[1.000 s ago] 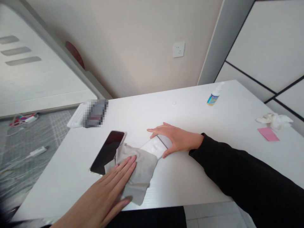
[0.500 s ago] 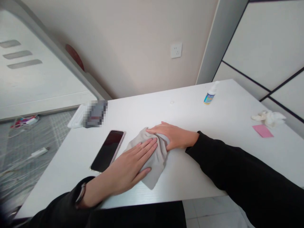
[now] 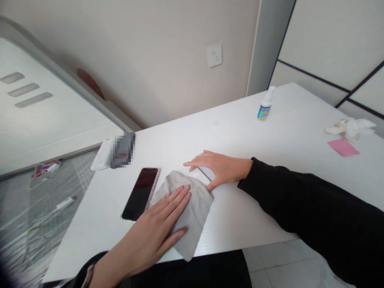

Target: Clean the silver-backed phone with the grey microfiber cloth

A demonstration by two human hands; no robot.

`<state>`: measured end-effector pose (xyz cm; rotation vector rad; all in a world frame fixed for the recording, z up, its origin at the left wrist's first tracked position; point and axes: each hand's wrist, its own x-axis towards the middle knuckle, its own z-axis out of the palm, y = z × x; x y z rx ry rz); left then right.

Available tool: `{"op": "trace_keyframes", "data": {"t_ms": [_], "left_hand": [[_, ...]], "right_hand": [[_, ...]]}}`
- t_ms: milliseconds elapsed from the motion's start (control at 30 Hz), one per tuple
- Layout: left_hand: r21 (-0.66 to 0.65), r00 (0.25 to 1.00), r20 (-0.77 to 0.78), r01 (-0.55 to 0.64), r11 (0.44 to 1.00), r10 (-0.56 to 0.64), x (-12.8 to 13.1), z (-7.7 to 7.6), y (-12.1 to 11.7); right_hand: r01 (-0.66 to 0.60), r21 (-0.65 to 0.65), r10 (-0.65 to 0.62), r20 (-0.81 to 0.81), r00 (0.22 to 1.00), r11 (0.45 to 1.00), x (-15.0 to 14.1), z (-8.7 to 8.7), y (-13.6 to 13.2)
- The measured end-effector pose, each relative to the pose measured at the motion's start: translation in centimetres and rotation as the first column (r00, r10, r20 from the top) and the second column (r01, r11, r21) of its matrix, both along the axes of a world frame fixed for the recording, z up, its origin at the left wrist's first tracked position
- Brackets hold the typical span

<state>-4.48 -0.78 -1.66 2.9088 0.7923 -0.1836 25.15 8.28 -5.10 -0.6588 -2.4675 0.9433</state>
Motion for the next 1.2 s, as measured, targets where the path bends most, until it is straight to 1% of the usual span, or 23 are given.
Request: {"op": "trace_keyframes", "data": {"t_ms": [33, 100, 167, 200, 267, 333, 400, 467, 533, 567, 633, 733, 800, 833, 900, 933, 1000, 1067, 1133, 1200], "left_hand": [[-0.024, 1.000, 0.027, 0.011, 1.000, -0.010, 1.5, -0.3, 1.1], [-0.010, 0.998, 0.064, 0.021, 1.000, -0.020, 3.9, -0.7, 3.1], [0.010, 0.996, 0.085, 0.025, 1.000, -0.025, 5.0, -0.7, 4.1], [0.016, 0.996, 0.089, 0.025, 1.000, -0.026, 5.0, -0.7, 4.1], [0.021, 0.996, 0.081, 0.020, 1.000, -0.021, 3.6, -0.5, 3.0], [0.027, 0.999, 0.052, -0.003, 1.000, 0.001, 0.8, -0.3, 0.9], [0.111, 0.999, 0.000, -0.052, 0.992, 0.053, -2.4, 0.1, -1.5], [0.173, 0.996, -0.054, -0.067, 0.983, 0.077, -4.9, 0.4, -3.3], [0.194, 0.994, -0.061, -0.073, 0.978, 0.087, -5.7, 0.4, -4.1], [0.181, 0.995, -0.052, -0.080, 0.980, 0.091, -5.5, 0.2, -4.0], [0.120, 0.996, -0.001, -0.091, 0.989, 0.092, -3.7, -0.3, -2.8], [-0.014, 0.992, 0.113, -0.047, 0.999, 0.048, 0.7, -1.1, 0.7], [-0.011, 0.986, 0.163, -0.034, 0.999, 0.035, 3.2, -1.3, 2.9], [-0.008, 0.983, 0.179, -0.026, 1.000, 0.027, 4.0, -1.2, 3.7], [0.004, 0.980, 0.197, -0.020, 1.000, 0.018, 4.2, -1.1, 4.0], [0.013, 0.980, 0.198, -0.023, 1.000, 0.020, 3.7, -1.1, 3.5], [0.041, 0.982, 0.185, -0.053, 0.998, 0.045, 1.5, -1.1, 1.4], [0.144, 0.986, 0.124, -0.127, 0.981, 0.109, -1.6, -1.2, -1.2], [0.214, 0.987, 0.083, -0.150, 0.965, 0.135, -4.5, -1.1, -3.4], [0.203, 0.989, 0.067, -0.140, 0.969, 0.129, -6.0, -0.9, -4.6]], "right_hand": [[0.003, 0.012, -0.004, 0.014, 1.000, 1.000, 0.0, -0.1, 0.0], [0.009, 0.040, -0.011, 0.048, 0.999, 0.999, 0.0, -0.5, -0.1], [0.006, 0.065, -0.011, 0.072, 0.997, 0.998, 0.1, -0.7, 0.0], [0.005, 0.072, -0.010, 0.079, 0.997, 0.997, 0.1, -0.8, 0.0], [0.002, 0.070, -0.008, 0.077, 0.997, 0.998, 0.1, -0.8, 0.1], [-0.003, 0.047, 0.001, 0.058, 0.998, 0.999, 0.1, -0.6, 0.1], [-0.012, 0.021, 0.012, 0.032, 0.999, 1.000, 0.1, -0.4, 0.1], [-0.012, 0.000, 0.012, 0.016, 1.000, 1.000, 0.2, -0.1, 0.2], [-0.008, -0.015, 0.008, 0.013, 1.000, 1.000, 0.3, 0.1, 0.2], [-0.008, -0.023, 0.008, 0.018, 1.000, 1.000, 0.2, 0.2, 0.2], [-0.002, -0.039, 0.003, 0.036, 0.999, 0.999, 0.1, 0.3, 0.1], [0.017, -0.039, -0.014, 0.086, 0.996, 0.999, 0.0, 0.3, -0.1], [0.031, -0.017, -0.029, 0.119, 0.993, 0.999, 0.0, 0.3, -0.2], [0.037, -0.004, -0.036, 0.132, 0.991, 0.999, 0.0, 0.4, -0.2], [0.047, 0.009, -0.048, 0.144, 0.988, 0.999, 0.0, 0.4, -0.3], [0.050, 0.009, -0.050, 0.144, 0.988, 0.999, 0.0, 0.5, -0.3], [0.049, -0.005, -0.048, 0.134, 0.990, 0.999, 0.0, 0.6, -0.3], [0.051, -0.039, -0.046, 0.114, 0.992, 0.998, 0.0, 0.7, -0.4], [0.056, -0.078, -0.048, 0.103, 0.994, 0.995, 0.1, 0.8, -0.3], [0.057, -0.104, -0.046, 0.101, 0.994, 0.993, 0.1, 1.0, -0.2]]}}
